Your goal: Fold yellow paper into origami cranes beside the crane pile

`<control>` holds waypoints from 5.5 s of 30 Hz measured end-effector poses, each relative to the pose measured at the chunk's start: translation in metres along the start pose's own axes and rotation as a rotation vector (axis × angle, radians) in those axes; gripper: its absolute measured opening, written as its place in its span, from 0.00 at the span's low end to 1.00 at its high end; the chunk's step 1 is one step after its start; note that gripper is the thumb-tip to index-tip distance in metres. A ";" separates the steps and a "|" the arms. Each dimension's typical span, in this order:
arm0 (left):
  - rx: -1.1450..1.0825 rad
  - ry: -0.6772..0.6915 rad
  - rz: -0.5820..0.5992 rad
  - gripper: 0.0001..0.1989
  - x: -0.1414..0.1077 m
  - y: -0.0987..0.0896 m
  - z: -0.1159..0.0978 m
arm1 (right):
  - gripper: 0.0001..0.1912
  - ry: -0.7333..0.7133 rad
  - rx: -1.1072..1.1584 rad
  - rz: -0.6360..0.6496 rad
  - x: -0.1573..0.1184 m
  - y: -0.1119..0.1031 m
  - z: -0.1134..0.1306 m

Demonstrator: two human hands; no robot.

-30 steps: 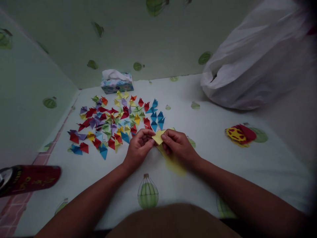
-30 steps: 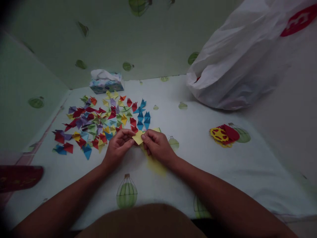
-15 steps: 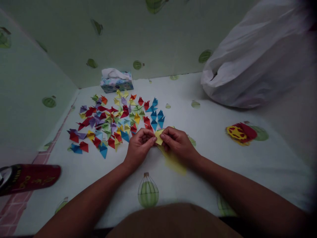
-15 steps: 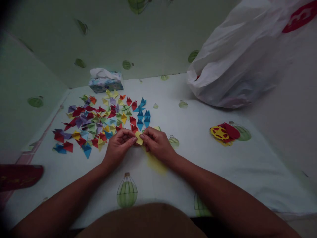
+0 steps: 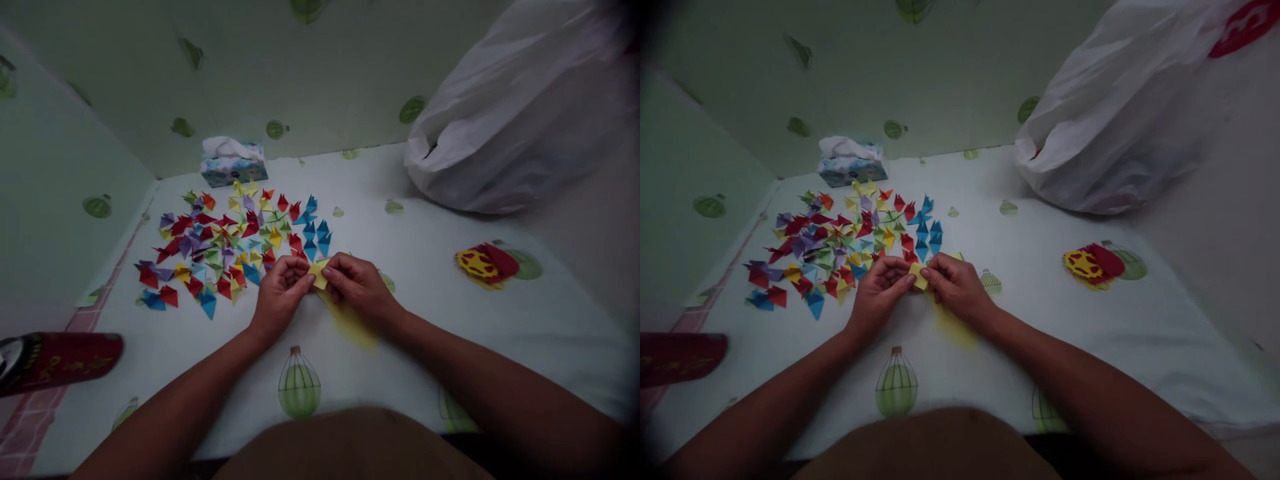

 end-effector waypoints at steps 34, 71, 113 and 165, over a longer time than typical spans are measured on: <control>0.063 -0.148 0.040 0.15 -0.003 0.003 0.001 | 0.04 -0.145 -0.059 -0.017 0.001 -0.001 0.007; 0.033 -0.208 0.037 0.15 -0.004 0.002 0.000 | 0.06 -0.014 0.151 -0.047 0.002 0.000 0.005; -0.174 -0.288 0.027 0.13 -0.003 0.006 0.000 | 0.07 0.010 0.291 -0.041 0.004 0.000 0.000; -0.029 -0.323 0.022 0.17 -0.002 0.005 0.000 | 0.11 -0.017 0.124 -0.032 0.003 -0.002 -0.002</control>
Point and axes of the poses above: each hand's wrist, its own x-axis towards the middle knuckle, its own y-axis out of the palm, z = x × y, the point moved 2 cm from there along x, towards the middle knuckle, and after that the axes turned 15 degrees about -y, right-handed, at the moved point
